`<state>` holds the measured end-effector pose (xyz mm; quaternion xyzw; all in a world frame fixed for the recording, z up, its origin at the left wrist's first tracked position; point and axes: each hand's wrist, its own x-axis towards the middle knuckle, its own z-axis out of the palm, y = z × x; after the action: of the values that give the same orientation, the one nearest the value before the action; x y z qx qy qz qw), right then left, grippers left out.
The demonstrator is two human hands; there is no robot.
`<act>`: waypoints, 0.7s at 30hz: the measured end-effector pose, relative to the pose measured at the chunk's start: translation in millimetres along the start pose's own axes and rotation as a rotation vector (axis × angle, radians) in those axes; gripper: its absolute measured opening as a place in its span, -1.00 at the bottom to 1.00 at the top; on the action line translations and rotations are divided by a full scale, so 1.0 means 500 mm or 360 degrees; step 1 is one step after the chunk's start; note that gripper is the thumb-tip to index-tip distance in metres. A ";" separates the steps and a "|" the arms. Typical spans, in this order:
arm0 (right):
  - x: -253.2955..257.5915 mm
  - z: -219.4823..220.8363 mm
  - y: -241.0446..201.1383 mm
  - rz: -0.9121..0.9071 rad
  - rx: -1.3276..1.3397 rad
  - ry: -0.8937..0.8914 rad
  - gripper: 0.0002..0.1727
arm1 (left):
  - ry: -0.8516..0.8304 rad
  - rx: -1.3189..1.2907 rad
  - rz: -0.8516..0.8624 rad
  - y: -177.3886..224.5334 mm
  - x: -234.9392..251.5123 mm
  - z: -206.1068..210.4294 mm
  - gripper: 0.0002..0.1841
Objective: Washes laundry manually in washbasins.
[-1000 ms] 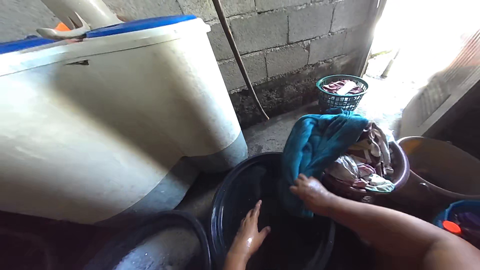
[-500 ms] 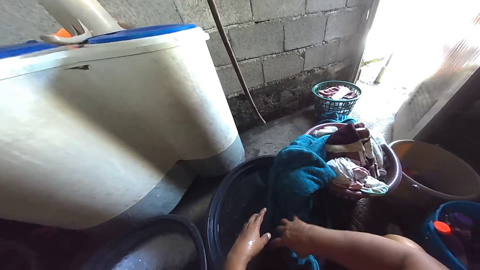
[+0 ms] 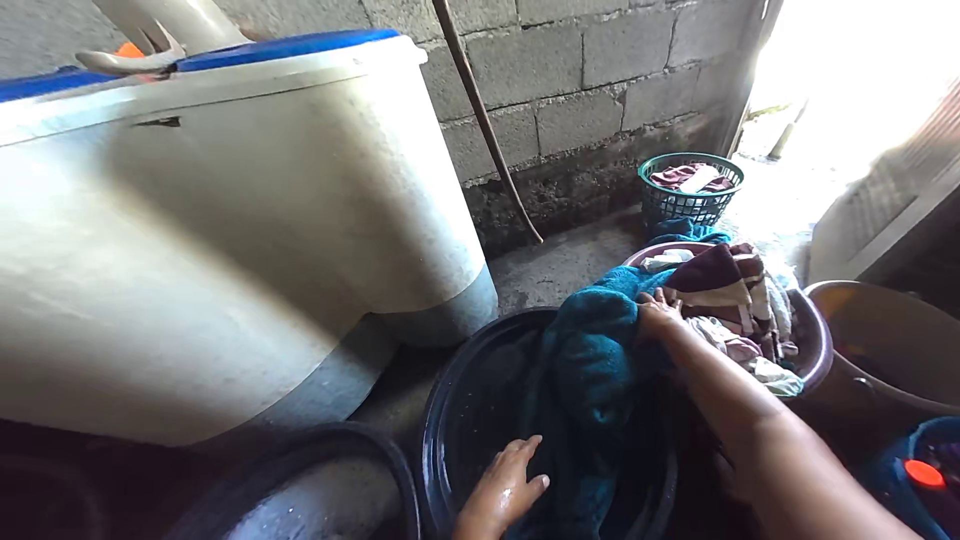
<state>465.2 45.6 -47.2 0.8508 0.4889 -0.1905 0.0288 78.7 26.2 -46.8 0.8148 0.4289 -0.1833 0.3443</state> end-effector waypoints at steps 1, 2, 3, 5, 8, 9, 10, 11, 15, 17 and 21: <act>-0.006 0.001 -0.020 -0.0026 -0.0026 -0.0005 -0.08 | -0.0002 -0.0002 0.0003 0.002 0.001 0.000 -0.28; -0.014 -0.002 -0.041 -0.0063 -0.0048 -0.0012 -0.27 | 0.0000 -0.0005 0.0005 0.003 0.000 -0.004 -0.29; -0.026 -0.009 -0.061 -0.0087 -0.0026 -0.0010 -0.41 | 0.0006 -0.0009 0.0006 0.004 -0.001 -0.008 -0.29; -0.060 -0.030 -0.080 -0.0095 0.0155 0.0096 -0.52 | 0.0005 0.0006 0.0010 0.008 -0.001 -0.009 -0.29; -0.103 -0.080 -0.089 -0.0117 0.0519 0.0467 -0.50 | 0.0033 -0.0004 0.0043 0.008 -0.005 -0.008 -0.28; -0.116 -0.103 -0.093 -0.0162 0.0609 0.0619 -0.52 | 0.0073 -0.0026 0.0051 0.009 -0.008 -0.007 -0.27; -0.127 -0.120 -0.097 -0.0232 0.0681 0.0781 -0.55 | 0.0119 -0.0059 0.0046 0.010 -0.012 -0.005 -0.24; -0.138 -0.131 -0.102 -0.0321 0.0742 0.0956 -0.58 | 0.0162 -0.0105 0.0025 0.014 -0.019 -0.004 -0.20; -0.200 -0.158 -0.146 -0.0858 0.0905 0.1674 -0.68 | 0.0524 -0.0410 0.0180 0.010 -0.034 -0.002 0.04; -0.230 -0.170 -0.173 -0.1230 0.0940 0.1999 -0.75 | 0.0710 -0.0720 0.0387 -0.003 -0.025 0.005 0.20; -0.322 -0.185 -0.252 -0.1945 0.1042 0.2042 -0.94 | 0.0929 -0.1275 0.0565 0.027 -0.043 0.004 0.35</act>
<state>314.1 0.9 112.5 0.3554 0.6949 0.2040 -0.5910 77.9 7.1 -30.1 0.6966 0.3988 0.2908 0.5208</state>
